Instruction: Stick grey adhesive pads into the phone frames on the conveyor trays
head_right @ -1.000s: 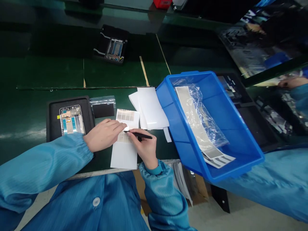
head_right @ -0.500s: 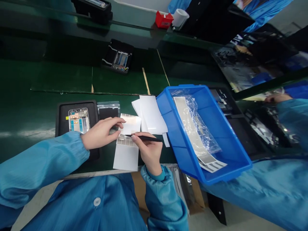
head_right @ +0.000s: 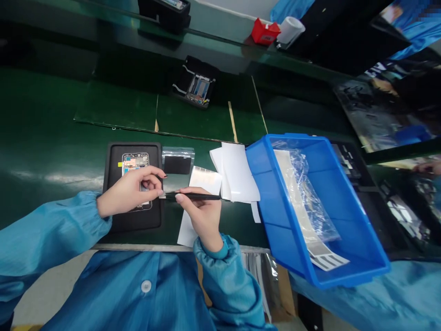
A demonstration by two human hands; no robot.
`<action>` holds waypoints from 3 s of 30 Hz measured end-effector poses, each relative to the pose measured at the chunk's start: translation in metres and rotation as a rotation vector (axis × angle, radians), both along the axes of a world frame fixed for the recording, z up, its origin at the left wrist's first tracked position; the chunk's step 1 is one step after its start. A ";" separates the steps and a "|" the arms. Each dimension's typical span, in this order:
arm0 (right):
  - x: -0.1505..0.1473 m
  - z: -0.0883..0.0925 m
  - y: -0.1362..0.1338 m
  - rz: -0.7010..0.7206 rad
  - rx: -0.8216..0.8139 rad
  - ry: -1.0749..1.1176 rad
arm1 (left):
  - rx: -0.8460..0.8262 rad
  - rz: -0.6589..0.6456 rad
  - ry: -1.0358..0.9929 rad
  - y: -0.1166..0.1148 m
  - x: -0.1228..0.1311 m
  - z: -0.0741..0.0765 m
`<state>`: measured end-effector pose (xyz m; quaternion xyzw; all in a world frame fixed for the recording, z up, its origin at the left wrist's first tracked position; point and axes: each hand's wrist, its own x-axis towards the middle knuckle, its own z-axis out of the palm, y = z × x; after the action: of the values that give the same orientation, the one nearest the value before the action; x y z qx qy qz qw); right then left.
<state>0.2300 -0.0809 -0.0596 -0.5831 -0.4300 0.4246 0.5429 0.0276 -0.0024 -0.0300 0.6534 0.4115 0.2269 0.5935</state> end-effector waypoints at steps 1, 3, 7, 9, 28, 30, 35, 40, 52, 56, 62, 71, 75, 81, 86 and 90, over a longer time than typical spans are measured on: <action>-0.004 0.001 0.002 0.014 -0.008 0.006 | -0.007 0.010 -0.007 0.000 -0.003 0.000; -0.010 0.003 0.006 0.032 -0.024 0.010 | -0.012 0.031 -0.022 -0.001 -0.009 0.000; -0.017 0.003 0.011 0.053 -0.034 -0.006 | -0.011 0.063 -0.048 0.000 -0.019 -0.002; -0.019 0.002 0.013 0.055 -0.039 -0.020 | -0.010 0.064 -0.044 0.001 -0.024 -0.002; -0.050 0.011 0.043 0.035 -0.045 -0.054 | 0.410 0.274 0.141 0.010 -0.080 -0.018; -0.059 0.011 0.053 0.040 -0.064 -0.081 | 0.599 0.288 0.243 0.010 -0.091 -0.024; -0.079 0.006 0.072 0.059 -0.138 -0.131 | 0.854 0.195 0.349 0.005 -0.097 -0.039; -0.085 0.003 0.078 0.064 -0.139 -0.204 | 0.881 0.166 0.377 0.006 -0.090 -0.044; -0.086 0.001 0.078 0.092 -0.156 -0.270 | 0.921 0.137 0.427 0.007 -0.088 -0.043; -0.086 0.001 0.078 0.090 -0.158 -0.278 | 0.948 0.142 0.430 0.007 -0.087 -0.042; -0.085 0.001 0.079 0.099 -0.157 -0.253 | 0.946 0.145 0.426 0.007 -0.087 -0.042; -0.084 -0.004 0.079 0.103 -0.152 -0.277 | 0.947 0.147 0.424 0.008 -0.087 -0.043; -0.084 -0.004 0.078 0.112 -0.144 -0.299 | 0.931 0.141 0.431 0.007 -0.088 -0.044; -0.084 -0.004 0.078 0.108 -0.127 -0.319 | 0.908 0.080 0.451 0.008 -0.089 -0.043; -0.085 -0.005 0.079 0.112 -0.120 -0.327 | 0.982 -0.055 0.547 0.011 -0.090 -0.039; -0.083 -0.003 0.079 0.095 -0.113 -0.316 | 1.053 -0.133 0.625 0.011 -0.088 -0.036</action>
<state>0.1469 -0.0021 -0.0623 -0.6512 -0.5123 0.3764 0.4145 -0.0609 0.0082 -0.0656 0.9186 0.3572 0.1600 0.0554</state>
